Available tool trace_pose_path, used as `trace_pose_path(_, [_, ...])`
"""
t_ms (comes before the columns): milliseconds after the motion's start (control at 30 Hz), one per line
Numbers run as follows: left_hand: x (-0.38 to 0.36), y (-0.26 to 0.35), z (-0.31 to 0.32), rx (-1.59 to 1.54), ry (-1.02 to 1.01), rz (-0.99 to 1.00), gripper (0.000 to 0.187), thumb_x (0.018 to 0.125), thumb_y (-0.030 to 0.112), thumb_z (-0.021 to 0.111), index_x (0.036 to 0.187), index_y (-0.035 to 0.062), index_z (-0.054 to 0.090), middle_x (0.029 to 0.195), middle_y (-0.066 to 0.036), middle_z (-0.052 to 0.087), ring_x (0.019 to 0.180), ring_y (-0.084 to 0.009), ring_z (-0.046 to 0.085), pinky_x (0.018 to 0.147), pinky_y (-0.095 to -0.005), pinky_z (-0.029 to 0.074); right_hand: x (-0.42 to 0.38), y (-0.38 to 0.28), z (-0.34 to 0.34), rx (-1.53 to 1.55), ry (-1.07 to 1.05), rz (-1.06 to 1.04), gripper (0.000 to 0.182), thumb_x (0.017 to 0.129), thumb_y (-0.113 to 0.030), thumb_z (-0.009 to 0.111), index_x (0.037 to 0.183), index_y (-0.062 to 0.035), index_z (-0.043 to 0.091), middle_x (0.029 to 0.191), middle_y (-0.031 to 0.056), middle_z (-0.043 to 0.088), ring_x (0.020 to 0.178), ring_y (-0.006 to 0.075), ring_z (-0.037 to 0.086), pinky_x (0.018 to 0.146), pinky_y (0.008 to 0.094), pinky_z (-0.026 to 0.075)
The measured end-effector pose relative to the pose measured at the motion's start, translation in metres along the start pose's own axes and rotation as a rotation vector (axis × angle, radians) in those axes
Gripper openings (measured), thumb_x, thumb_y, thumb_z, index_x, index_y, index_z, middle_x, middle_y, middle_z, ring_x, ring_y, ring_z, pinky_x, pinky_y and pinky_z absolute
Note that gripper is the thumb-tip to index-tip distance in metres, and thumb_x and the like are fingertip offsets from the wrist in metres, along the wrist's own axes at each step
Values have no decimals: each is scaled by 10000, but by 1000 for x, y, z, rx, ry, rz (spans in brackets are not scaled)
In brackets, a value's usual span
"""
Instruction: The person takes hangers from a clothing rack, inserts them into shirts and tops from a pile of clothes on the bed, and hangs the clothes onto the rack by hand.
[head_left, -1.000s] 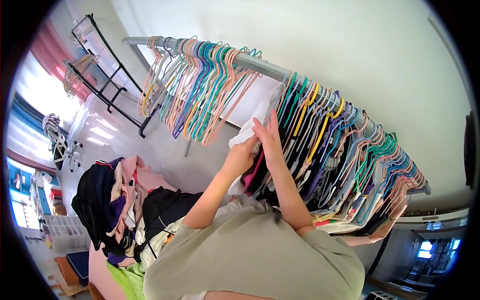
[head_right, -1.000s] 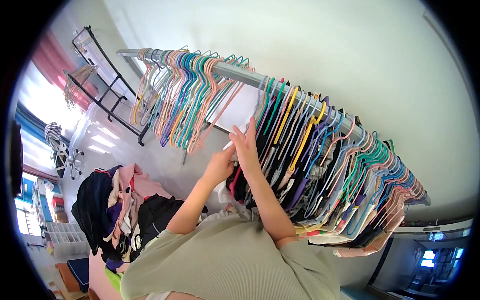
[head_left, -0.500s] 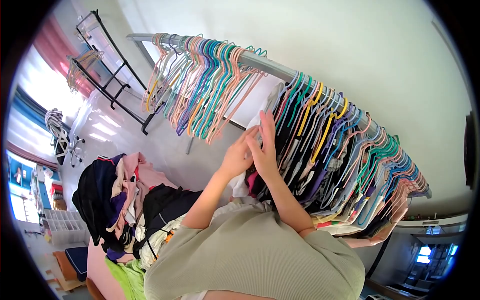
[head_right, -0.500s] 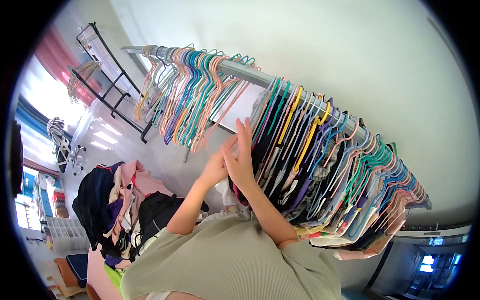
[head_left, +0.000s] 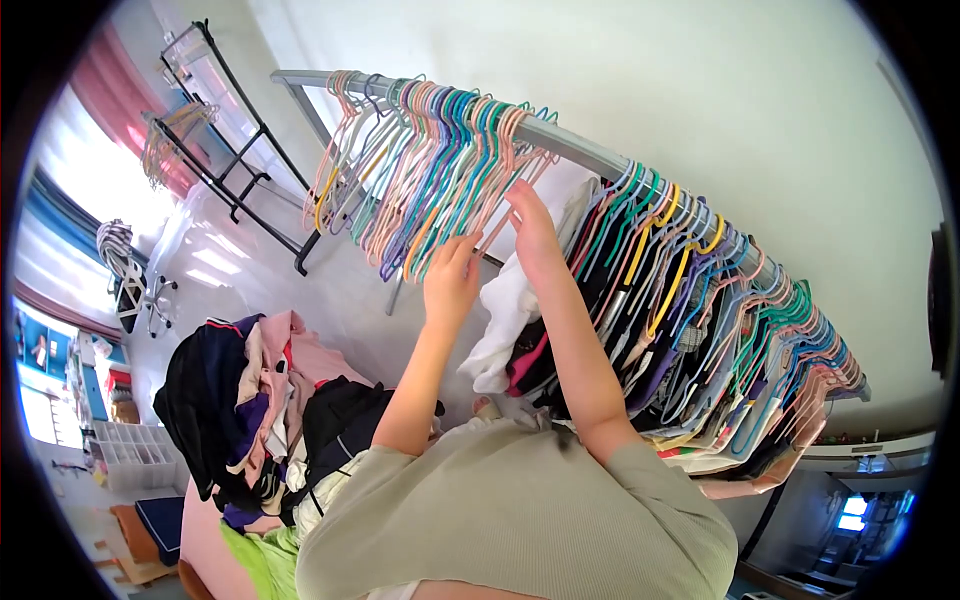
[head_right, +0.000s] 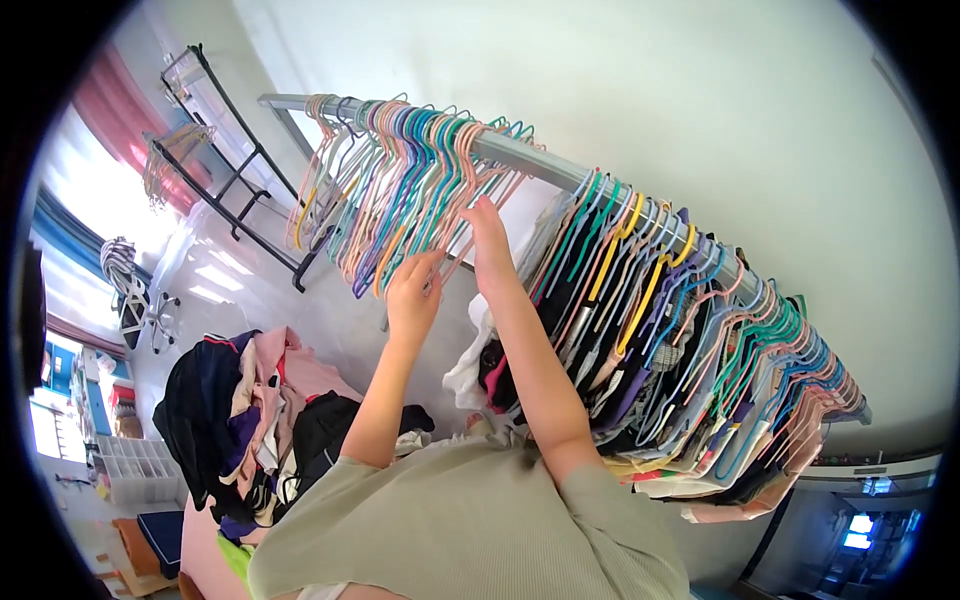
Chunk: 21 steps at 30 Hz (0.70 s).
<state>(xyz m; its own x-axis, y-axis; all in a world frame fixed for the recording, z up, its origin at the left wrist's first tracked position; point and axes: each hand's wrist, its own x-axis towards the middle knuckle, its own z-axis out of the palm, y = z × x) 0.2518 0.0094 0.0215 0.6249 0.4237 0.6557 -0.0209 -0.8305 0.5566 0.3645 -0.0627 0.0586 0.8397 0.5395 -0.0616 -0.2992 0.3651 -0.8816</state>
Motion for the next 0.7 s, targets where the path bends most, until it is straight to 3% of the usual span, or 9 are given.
trace_pose_path(67, [-1, -5, 3, 19, -7, -10, 316, 737, -16, 582, 1039, 71, 617, 953, -95, 606, 860, -283, 587, 722, -370, 475, 9, 3, 5, -5, 35, 24, 640, 854, -278, 522, 1376, 12, 293, 1373, 97, 373, 1314, 211, 279, 1073, 349, 182])
trace_pose_path(133, [-5, -11, 7, 47, -11, -25, 304, 736, -14, 587, 1026, 73, 624, 936, -85, 609, 839, -275, 595, 701, -364, 479, 12, 2, 9, 15, -70, 35, 607, 840, -283, 535, 1360, -34, 345, 1321, 56, 424, 1282, 193, 303, 1032, 344, 204])
trace_pose_path(167, [-6, -14, 11, 35, -8, -39, 305, 734, -16, 588, 1023, 75, 624, 921, -80, 612, 819, -276, 599, 690, -362, 480, 15, 5, 9, 15, -35, 13, 537, 847, -261, 522, 1335, -78, 391, 1236, 10, 475, 1179, 163, 380, 963, 319, 262])
trace_pose_path(267, [-6, -19, 17, 37, 16, -36, 304, 729, -21, 589, 1014, 77, 625, 883, -77, 616, 782, -278, 604, 672, -360, 483, 29, 25, 2, 145, 84, 32, 479, 859, -246, 510, 1303, -90, 426, 1159, -12, 500, 1082, 137, 420, 928, 307, 290])
trace_pose_path(300, [-6, -18, 17, 43, 22, -41, 289, 728, -21, 589, 999, 76, 625, 880, -80, 616, 778, -276, 605, 668, -359, 483, 30, 26, 1, 186, 78, 46, 435, 862, -227, 513, 1270, -88, 454, 1117, -13, 507, 1010, 118, 440, 895, 299, 309])
trace_pose_path(567, [-4, -19, 21, 112, 39, -52, 186, 757, 6, 588, 928, 72, 619, 871, -80, 619, 756, -274, 608, 641, -362, 482, 23, 12, -6, 371, 50, 159, 409, 851, -217, 518, 1243, -106, 476, 1057, 28, 496, 984, 157, 466, 856, 302, 373])
trace_pose_path(700, [-5, -13, 21, 4, 78, -193, 163, 811, 39, 577, 964, 68, 625, 854, -98, 635, 737, -289, 617, 629, -362, 485, 19, 9, -6, 442, 99, 212, 412, 841, -207, 501, 1239, -106, 473, 1081, 52, 493, 966, 187, 480, 849, 317, 410])
